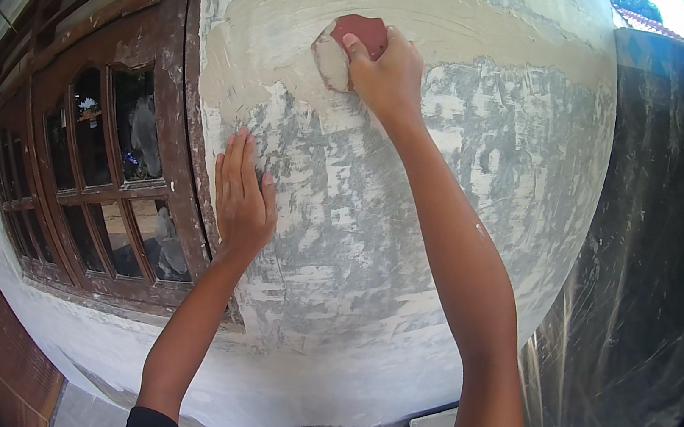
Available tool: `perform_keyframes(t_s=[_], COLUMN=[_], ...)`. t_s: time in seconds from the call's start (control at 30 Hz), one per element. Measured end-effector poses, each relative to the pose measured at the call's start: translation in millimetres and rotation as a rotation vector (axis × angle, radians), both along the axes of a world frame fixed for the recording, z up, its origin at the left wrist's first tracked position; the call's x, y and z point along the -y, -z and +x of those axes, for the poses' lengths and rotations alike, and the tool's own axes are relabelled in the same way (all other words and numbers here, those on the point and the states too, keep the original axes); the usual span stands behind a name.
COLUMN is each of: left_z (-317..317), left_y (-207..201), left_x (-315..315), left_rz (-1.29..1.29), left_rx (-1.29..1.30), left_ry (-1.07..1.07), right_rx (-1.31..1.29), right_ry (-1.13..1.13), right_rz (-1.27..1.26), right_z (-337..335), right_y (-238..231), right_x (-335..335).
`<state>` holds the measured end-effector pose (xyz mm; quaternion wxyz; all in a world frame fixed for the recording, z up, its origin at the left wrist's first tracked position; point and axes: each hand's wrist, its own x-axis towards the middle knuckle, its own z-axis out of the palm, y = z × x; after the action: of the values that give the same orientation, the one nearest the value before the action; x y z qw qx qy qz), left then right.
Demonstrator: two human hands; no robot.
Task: The person applies white filler to a wall using a putty knife, taking the filler from a putty tray and spreading it onto the wall surface.
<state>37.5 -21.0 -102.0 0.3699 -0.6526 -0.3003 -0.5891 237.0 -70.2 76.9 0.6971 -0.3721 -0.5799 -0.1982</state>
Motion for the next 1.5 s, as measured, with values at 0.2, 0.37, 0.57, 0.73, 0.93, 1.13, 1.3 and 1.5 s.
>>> perform_keyframes(t_s=[0.2,0.37,0.57,0.73,0.93,1.13,1.3,1.5], left_z=[1,2,-1,3,2,0,3,0], left_y=[-1,-2,-1,-2,-2,-1,-1,-1], left_x=[2,1,1,2,2,1,2,2], left_rz=[-0.005,0.014,0.015,0.003,0.021,0.030,0.023,0.018], left_rx=[-0.001,0.004,-0.002,-0.002,0.002,0.004,0.008,0.008], left_ry=[-0.002,0.009,0.005,-0.005,0.004,-0.010,-0.006,0.000], right_rx=[0.162,-0.321,0.058,-0.200,-0.274,0.192,-0.340,-0.034], right_ry=[0.057,-0.289,0.033,-0.291,-0.168,0.032,-0.327,-0.026], right_rz=[0.131,0.010,0.010,0.068,0.024,0.124,0.046,0.007], right_z=[2,30,12,27,47,11,42,33], right_y=[16,-2,23,12,8,33,1,12], right_x=[-6,14,3,5,3,-2,11,1])
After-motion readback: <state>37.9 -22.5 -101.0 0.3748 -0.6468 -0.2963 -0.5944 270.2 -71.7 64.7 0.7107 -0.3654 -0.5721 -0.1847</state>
